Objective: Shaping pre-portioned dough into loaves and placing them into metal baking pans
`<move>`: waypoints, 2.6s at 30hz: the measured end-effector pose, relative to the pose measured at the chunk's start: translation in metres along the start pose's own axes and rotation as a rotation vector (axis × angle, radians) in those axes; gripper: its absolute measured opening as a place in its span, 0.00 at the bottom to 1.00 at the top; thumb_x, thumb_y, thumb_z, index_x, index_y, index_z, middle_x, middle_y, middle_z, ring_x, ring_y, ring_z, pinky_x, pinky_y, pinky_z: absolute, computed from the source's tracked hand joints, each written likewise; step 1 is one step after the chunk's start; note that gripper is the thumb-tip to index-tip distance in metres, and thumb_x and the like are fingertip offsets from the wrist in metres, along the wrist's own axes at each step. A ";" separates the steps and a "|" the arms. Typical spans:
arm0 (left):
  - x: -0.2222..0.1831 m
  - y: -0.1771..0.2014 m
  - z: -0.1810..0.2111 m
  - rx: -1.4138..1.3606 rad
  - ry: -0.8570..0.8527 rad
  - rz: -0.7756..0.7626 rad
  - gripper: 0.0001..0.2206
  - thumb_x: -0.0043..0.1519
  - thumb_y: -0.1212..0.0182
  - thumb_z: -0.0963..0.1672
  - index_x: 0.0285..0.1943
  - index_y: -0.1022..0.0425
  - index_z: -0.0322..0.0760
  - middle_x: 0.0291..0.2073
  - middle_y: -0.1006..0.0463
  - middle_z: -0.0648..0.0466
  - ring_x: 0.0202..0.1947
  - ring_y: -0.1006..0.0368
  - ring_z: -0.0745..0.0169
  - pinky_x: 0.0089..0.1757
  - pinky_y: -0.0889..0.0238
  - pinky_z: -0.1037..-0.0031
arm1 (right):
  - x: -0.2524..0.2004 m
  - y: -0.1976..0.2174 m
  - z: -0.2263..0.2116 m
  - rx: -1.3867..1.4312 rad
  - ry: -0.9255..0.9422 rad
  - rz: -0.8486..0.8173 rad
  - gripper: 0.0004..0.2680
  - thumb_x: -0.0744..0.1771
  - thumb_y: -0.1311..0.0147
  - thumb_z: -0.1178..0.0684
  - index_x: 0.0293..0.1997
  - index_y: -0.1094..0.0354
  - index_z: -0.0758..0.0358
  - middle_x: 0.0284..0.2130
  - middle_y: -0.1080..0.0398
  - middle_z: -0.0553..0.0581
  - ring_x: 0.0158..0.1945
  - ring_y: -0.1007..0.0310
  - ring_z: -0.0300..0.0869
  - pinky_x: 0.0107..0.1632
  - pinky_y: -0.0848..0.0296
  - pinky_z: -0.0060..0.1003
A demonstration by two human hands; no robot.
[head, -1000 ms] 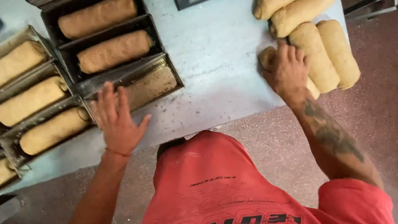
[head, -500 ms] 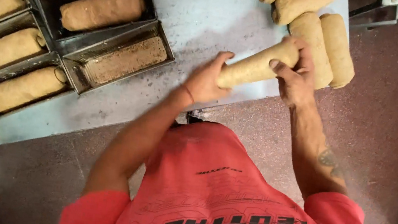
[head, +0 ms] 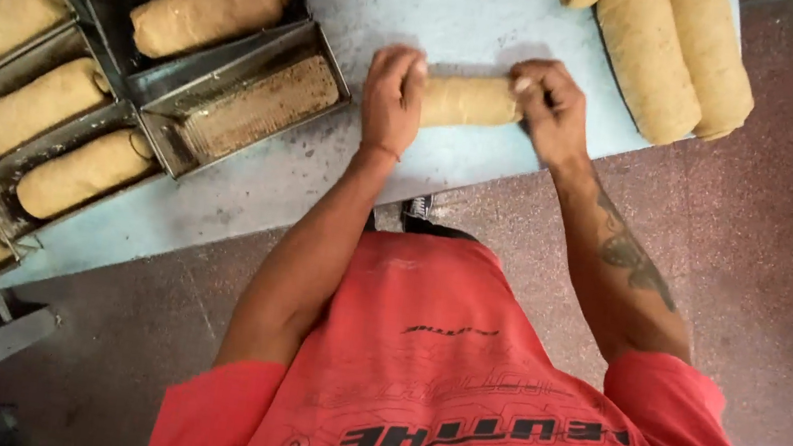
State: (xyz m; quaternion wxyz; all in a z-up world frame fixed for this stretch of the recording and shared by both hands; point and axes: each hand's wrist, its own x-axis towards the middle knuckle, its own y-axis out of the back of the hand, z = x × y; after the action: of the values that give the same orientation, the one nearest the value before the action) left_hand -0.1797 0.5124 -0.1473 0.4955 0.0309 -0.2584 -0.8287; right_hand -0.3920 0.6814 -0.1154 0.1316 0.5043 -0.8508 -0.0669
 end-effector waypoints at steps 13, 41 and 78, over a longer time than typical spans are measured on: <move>-0.018 0.016 0.000 -0.141 0.026 -0.014 0.26 0.82 0.54 0.57 0.75 0.23 0.39 0.73 0.24 0.44 0.74 0.26 0.39 0.70 0.23 0.50 | -0.008 0.006 -0.011 -0.284 0.282 -0.040 0.23 0.79 0.48 0.44 0.84 0.45 0.70 0.78 0.40 0.81 0.83 0.42 0.70 0.84 0.38 0.70; -0.057 0.034 0.025 0.630 -0.719 -0.520 0.35 0.72 0.38 0.55 0.85 0.31 0.34 0.83 0.34 0.36 0.78 0.33 0.31 0.71 0.40 0.39 | -0.062 0.002 -0.011 -1.285 0.269 -0.775 0.29 0.75 0.58 0.36 0.90 0.53 0.53 0.86 0.50 0.68 0.90 0.59 0.65 0.84 0.70 0.79; -0.045 -0.002 -0.025 0.293 -0.081 -0.194 0.44 0.82 0.40 0.54 0.95 0.62 0.26 0.90 0.58 0.26 0.89 0.59 0.19 0.81 0.63 0.34 | -0.042 -0.011 -0.028 -0.320 -0.212 0.114 0.28 0.82 0.69 0.34 0.92 0.61 0.63 0.86 0.58 0.76 0.89 0.62 0.70 0.89 0.61 0.69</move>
State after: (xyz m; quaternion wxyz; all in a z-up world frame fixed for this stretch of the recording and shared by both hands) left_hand -0.1507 0.5404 -0.1786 0.3925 0.0944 -0.3920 -0.8267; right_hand -0.3559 0.7134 -0.0975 0.1235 0.4179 -0.8656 -0.2465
